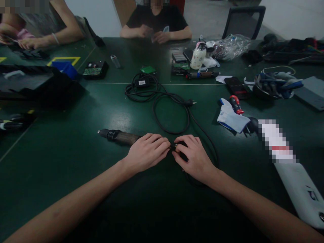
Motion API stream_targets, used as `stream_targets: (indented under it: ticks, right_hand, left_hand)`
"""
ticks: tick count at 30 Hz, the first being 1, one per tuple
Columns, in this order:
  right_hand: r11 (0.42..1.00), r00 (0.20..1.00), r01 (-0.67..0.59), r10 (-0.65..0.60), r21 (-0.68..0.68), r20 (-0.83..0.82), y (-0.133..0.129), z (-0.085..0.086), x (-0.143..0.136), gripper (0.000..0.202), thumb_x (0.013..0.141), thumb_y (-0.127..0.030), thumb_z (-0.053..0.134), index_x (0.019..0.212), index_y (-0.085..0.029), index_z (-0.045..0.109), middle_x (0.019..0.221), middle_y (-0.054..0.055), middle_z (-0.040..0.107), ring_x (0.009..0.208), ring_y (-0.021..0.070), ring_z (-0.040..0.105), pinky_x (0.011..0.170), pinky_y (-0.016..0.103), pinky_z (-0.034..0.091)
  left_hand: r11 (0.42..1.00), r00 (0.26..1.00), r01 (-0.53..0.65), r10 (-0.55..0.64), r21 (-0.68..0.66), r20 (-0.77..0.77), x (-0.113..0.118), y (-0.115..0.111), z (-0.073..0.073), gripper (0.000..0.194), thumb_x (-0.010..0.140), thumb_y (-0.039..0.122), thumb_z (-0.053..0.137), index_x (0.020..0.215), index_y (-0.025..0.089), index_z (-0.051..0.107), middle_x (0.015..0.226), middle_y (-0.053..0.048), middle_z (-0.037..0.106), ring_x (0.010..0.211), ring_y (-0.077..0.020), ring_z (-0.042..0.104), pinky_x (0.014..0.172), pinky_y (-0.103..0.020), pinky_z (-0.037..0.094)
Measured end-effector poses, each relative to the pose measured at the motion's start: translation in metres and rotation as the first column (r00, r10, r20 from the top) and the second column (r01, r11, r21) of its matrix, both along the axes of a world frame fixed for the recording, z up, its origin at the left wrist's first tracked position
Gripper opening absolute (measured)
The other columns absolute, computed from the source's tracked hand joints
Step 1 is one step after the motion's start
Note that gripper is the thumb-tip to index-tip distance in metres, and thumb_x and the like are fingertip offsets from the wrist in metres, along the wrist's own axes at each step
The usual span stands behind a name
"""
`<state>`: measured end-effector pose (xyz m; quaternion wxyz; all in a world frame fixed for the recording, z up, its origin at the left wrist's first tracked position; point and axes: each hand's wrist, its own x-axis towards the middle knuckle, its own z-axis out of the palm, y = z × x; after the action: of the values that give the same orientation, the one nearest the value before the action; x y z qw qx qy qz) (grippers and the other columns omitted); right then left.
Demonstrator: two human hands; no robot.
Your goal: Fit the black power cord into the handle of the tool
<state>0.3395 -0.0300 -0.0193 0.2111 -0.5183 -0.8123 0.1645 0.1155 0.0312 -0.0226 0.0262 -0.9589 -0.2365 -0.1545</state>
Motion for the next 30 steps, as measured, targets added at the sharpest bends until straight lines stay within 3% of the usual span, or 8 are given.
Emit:
stream_targets:
  ticks: [30]
  right_hand:
    - [1.0,1.0,0.003,-0.003,0.006,-0.01,0.0001,0.002,-0.0004,0.008,0.097,-0.022,0.06,0.091,-0.021,0.065,0.118,0.007,0.064,0.116,0.0259,0.054,0.095,0.045,0.041]
  left_hand:
    - [0.999,1.0,0.022,-0.023,-0.045,-0.014,0.0006,0.0005,0.0024,0.025,0.097,0.032,0.054,0.117,0.019,0.062,0.121,-0.006,0.069,0.112,-0.0235,0.063,0.095,-0.04,0.049]
